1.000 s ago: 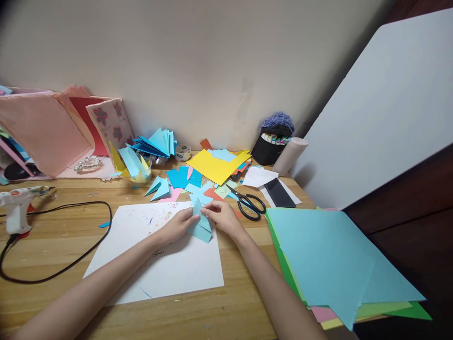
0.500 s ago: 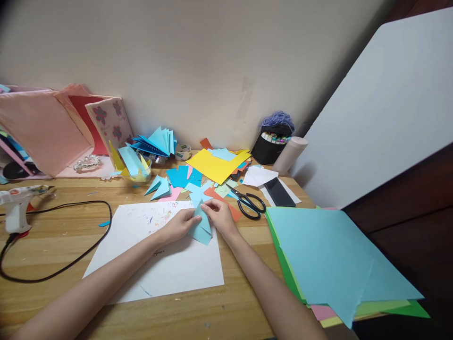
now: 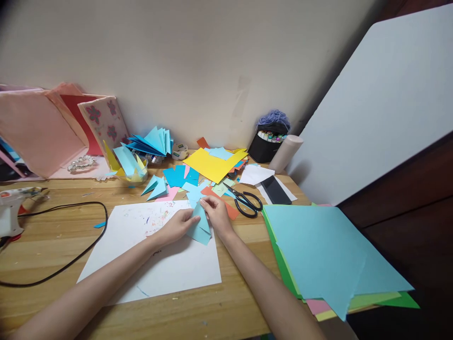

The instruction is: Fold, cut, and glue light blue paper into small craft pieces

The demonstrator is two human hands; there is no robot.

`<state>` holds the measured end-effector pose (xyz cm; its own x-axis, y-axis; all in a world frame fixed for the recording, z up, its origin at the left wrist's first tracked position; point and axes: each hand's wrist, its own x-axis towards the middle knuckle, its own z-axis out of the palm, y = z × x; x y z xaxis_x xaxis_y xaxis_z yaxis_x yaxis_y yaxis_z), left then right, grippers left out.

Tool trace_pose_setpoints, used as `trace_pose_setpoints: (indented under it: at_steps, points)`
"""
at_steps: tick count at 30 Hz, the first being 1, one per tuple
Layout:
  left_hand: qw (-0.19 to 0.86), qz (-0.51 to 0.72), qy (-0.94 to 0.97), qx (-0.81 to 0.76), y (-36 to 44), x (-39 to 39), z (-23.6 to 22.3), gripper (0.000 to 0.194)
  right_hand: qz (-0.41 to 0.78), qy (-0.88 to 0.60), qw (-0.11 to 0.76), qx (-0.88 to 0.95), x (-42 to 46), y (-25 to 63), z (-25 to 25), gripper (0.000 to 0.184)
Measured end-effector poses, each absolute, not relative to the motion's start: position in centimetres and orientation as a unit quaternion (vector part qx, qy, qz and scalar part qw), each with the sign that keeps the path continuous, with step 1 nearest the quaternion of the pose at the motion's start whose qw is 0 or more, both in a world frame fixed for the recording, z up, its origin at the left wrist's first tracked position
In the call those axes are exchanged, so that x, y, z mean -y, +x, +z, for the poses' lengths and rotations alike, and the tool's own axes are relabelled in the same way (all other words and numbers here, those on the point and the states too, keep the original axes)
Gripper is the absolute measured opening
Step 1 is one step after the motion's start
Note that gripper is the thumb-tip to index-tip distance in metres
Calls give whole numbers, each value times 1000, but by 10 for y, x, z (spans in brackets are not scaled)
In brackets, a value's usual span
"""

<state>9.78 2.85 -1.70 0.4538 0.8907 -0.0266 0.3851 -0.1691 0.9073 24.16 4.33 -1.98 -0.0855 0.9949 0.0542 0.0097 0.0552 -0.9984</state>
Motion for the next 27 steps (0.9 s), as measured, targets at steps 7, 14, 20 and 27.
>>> trace_pose_setpoints:
  at_steps: [7,14,20,27]
  points:
    - [448,266,725,-450,98,-27,-18,32,422,-501,494,572,-43,241,-20,25]
    - [476,258,716,-439,98,-28,-19,31,496,-484,453,561,-46,244,-16,25]
    - [466,251,720,-449,98,-30,-18,33,464,-490,434,597,-47,250,-12,25]
    - [461,283,707,-456,96,-31,-20,31,468,-486,361,643,-42,258,-11,18]
